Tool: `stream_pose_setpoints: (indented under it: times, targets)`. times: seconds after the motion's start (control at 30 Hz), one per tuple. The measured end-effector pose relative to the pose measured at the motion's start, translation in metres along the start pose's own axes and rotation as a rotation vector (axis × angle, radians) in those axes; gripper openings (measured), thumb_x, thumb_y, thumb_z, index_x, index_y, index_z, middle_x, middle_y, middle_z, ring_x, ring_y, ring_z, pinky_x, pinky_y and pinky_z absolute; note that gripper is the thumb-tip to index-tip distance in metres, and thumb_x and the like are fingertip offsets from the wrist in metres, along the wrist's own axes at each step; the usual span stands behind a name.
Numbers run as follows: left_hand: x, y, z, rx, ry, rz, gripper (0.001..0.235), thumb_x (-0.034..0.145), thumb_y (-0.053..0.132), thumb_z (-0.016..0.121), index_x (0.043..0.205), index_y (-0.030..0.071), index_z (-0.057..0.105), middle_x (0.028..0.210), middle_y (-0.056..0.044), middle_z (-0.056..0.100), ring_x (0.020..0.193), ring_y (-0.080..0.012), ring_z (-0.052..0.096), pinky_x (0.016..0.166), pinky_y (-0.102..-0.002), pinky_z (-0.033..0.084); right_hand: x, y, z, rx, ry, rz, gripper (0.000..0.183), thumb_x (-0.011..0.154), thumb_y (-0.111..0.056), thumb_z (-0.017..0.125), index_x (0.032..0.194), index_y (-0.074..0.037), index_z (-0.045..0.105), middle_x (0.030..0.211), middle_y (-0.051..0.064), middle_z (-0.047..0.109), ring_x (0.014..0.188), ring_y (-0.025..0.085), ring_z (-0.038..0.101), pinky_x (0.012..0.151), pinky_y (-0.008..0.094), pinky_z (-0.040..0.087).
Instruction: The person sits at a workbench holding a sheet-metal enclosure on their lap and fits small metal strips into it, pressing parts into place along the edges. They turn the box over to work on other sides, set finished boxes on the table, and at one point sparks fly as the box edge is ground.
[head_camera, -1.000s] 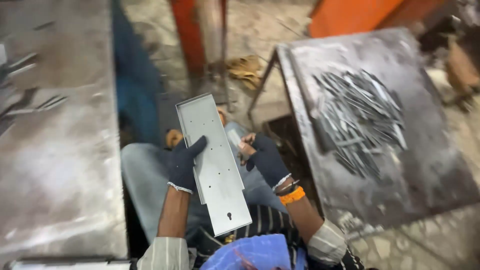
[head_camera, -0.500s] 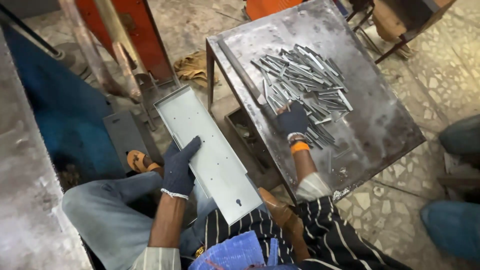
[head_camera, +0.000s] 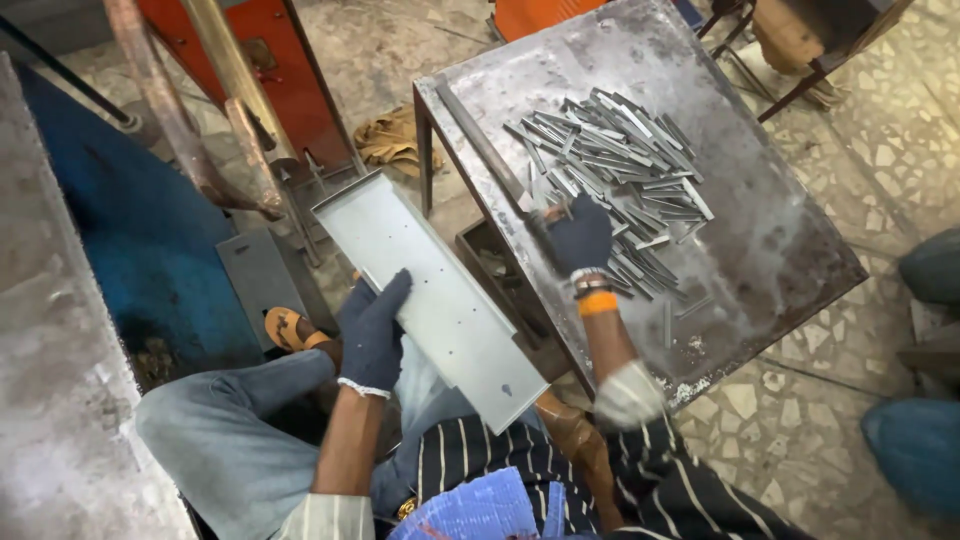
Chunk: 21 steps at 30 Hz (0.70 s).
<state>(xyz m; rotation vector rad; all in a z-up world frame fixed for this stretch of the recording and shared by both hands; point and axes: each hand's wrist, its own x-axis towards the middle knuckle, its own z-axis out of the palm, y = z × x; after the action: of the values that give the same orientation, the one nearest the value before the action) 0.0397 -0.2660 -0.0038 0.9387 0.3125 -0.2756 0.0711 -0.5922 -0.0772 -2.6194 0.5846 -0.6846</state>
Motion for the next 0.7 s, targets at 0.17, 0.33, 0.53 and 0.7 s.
stream_pose_setpoints:
  times: [0.17,0.33,0.53,0.7]
  targets:
    - [-0.011,0.003,0.010,0.096,-0.068,0.018,0.033,0.090,0.012,0.073,0.119,-0.003,0.067,0.103,-0.012,0.075,0.086,-0.0203,0.072,0.074,-0.033,0.059,-0.041,-0.107,-0.064,0.365,-0.241,-0.236,0.029,0.090,-0.031,0.077,0.086,-0.005,0.066,0.076,0.012,0.068,0.071,0.028,0.069,0.067,0.041,0.054]
    - [-0.011,-0.011,0.000,0.077,-0.067,0.069,0.033,0.094,0.012,0.074,0.122,-0.004,0.067,0.099,-0.011,0.071,0.082,-0.0177,0.067,0.069,-0.031,0.055,-0.078,-0.181,-0.096,0.269,-0.409,-0.409,0.023,0.088,-0.028,0.074,0.090,-0.006,0.067,0.080,0.013,0.069,0.074,0.033,0.069,0.068,0.044,0.053]
    - [-0.016,-0.010,-0.007,0.052,-0.005,0.112,0.031,0.090,0.009,0.073,0.117,-0.005,0.069,0.102,-0.012,0.075,0.083,-0.0174,0.071,0.072,-0.031,0.057,-0.083,-0.204,-0.115,0.329,-0.347,-0.389,0.025,0.090,-0.027,0.072,0.097,-0.003,0.069,0.090,0.018,0.069,0.082,0.040,0.068,0.070,0.048,0.053]
    - [-0.019,-0.016,-0.005,0.157,0.014,0.213,0.031,0.087,0.008,0.073,0.116,-0.004,0.069,0.104,-0.010,0.076,0.086,-0.0166,0.072,0.076,-0.031,0.059,-0.093,-0.217,-0.114,0.279,-0.171,-0.383,0.012,0.096,-0.017,0.066,0.099,-0.006,0.070,0.097,0.017,0.067,0.089,0.038,0.066,0.076,0.046,0.052]
